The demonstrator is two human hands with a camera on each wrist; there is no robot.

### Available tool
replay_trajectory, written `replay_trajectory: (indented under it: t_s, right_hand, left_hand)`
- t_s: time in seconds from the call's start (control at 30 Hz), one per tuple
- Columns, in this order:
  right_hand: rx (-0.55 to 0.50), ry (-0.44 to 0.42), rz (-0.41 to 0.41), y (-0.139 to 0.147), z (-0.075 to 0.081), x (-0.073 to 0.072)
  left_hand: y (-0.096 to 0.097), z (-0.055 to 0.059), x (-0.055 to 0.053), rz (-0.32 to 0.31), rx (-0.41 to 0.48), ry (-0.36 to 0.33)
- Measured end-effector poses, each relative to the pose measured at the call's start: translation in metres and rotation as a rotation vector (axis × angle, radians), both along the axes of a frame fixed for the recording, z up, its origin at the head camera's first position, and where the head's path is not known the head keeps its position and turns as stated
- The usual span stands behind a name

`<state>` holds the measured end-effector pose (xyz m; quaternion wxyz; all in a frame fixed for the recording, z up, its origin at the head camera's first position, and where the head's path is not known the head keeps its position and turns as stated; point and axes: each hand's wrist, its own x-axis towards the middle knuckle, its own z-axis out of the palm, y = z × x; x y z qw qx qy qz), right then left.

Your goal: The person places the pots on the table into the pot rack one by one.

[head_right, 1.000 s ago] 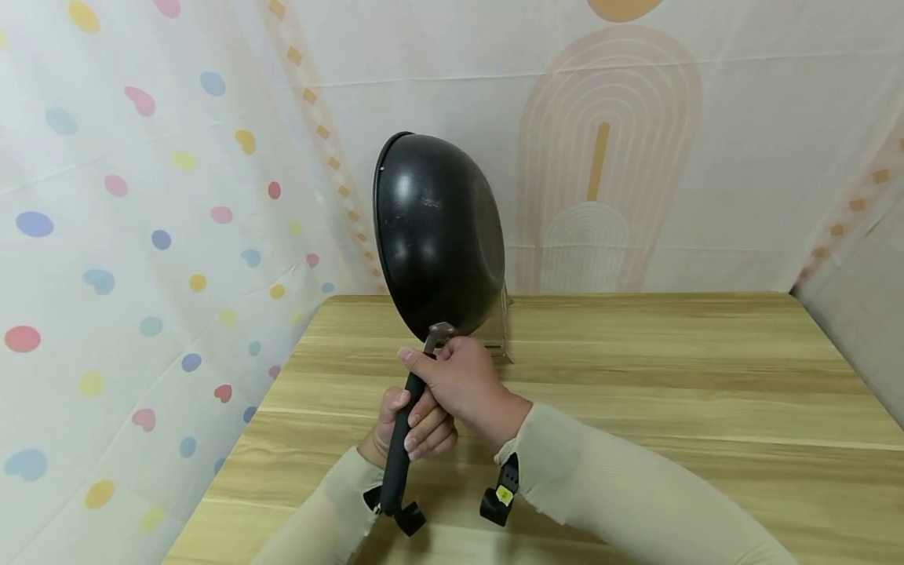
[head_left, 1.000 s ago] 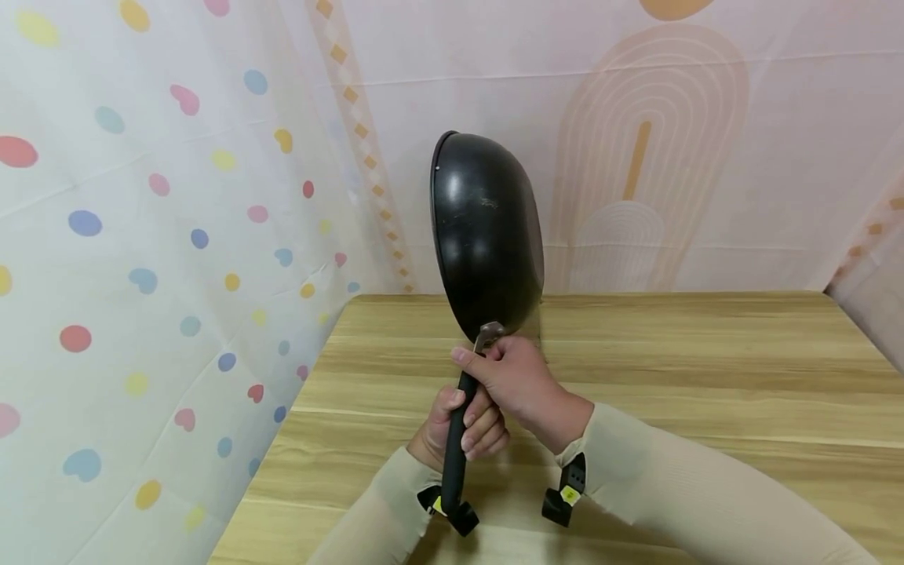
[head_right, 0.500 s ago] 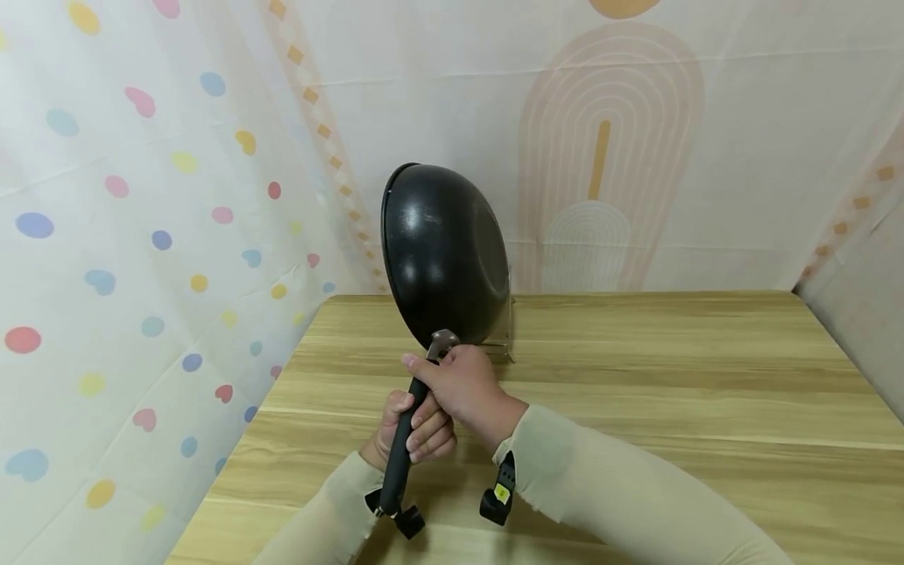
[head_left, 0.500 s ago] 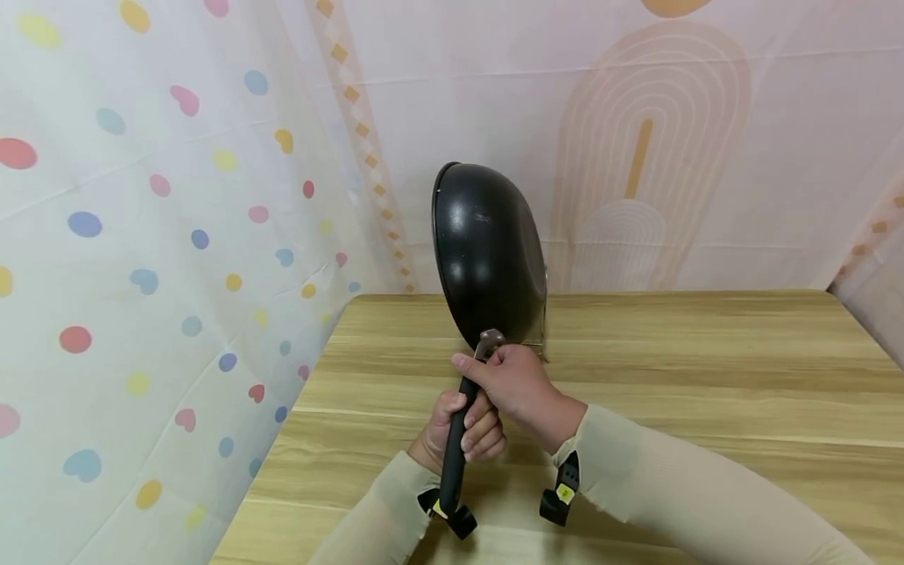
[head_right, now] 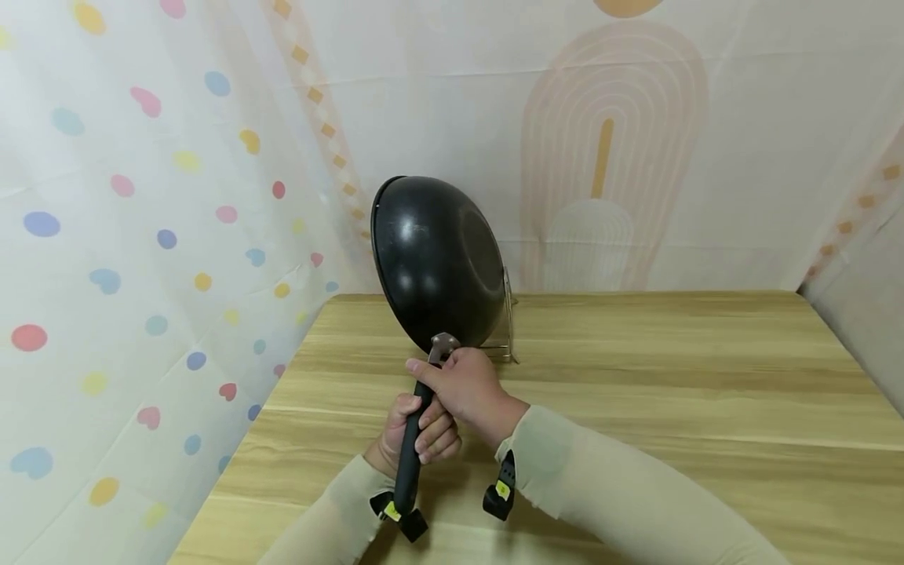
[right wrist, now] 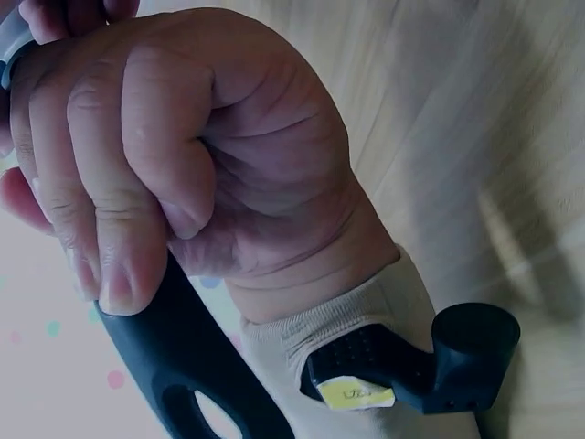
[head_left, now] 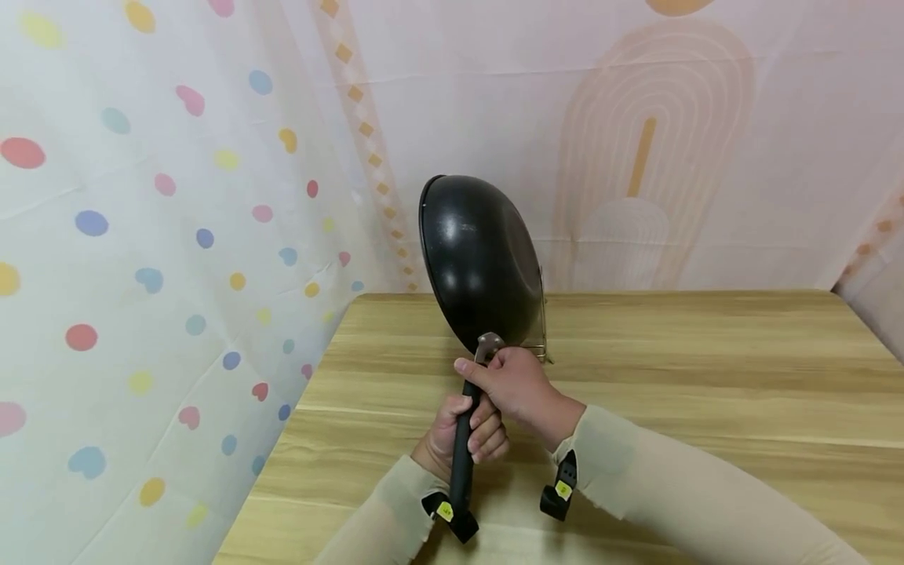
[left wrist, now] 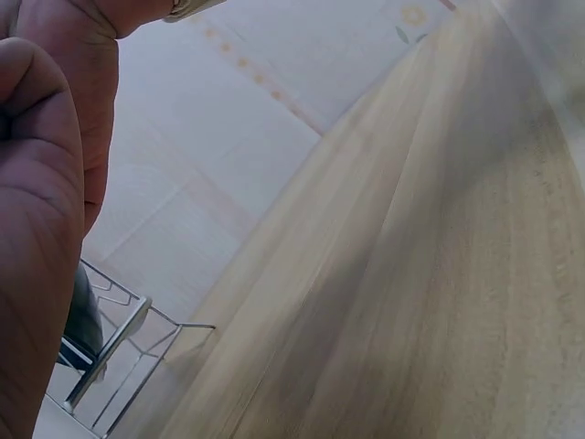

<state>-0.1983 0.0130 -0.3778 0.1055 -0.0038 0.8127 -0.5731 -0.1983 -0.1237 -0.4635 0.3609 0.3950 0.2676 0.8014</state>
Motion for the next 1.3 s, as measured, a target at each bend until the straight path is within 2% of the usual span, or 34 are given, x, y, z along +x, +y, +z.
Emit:
replay_trajectory:
  t_s: [0.2,0.4,0.53,0.77,0.9,1.1,1.3]
  right_hand:
    - [-0.021,0.013,0.001,0.002,-0.007,-0.005]
    - [-0.030,-0.004,0.003,0.004,-0.011,-0.007]
    - [-0.033,-0.008,0.003,0.005,-0.012,-0.007]
    - [-0.033,-0.025,0.040,0.013,-0.013,-0.006]
    - [-0.032,-0.021,0.054,0.021,-0.012,-0.006]
    - [-0.001,-0.026,0.033,0.043,-0.013,-0.009]
    - [0.137,0.054,0.023,0.089,-0.016,-0.007]
  left_hand:
    - [0.000,-0.007,-0.004,0.045,-0.050,-0.027]
    - [0.000,-0.012,-0.006,0.070,-0.090,-0.022]
    - [0.001,-0.013,-0.006,0.083,-0.106,-0.015]
    - [-0.002,-0.016,-0.005,0.107,-0.191,0.036]
    - [-0.003,-0.014,-0.007,0.131,-0.182,0.016]
    - [-0.009,-0.010,-0.007,0.223,-0.221,-0.032]
    - [-0.024,-0.011,-0.008,0.301,-0.248,-0.015]
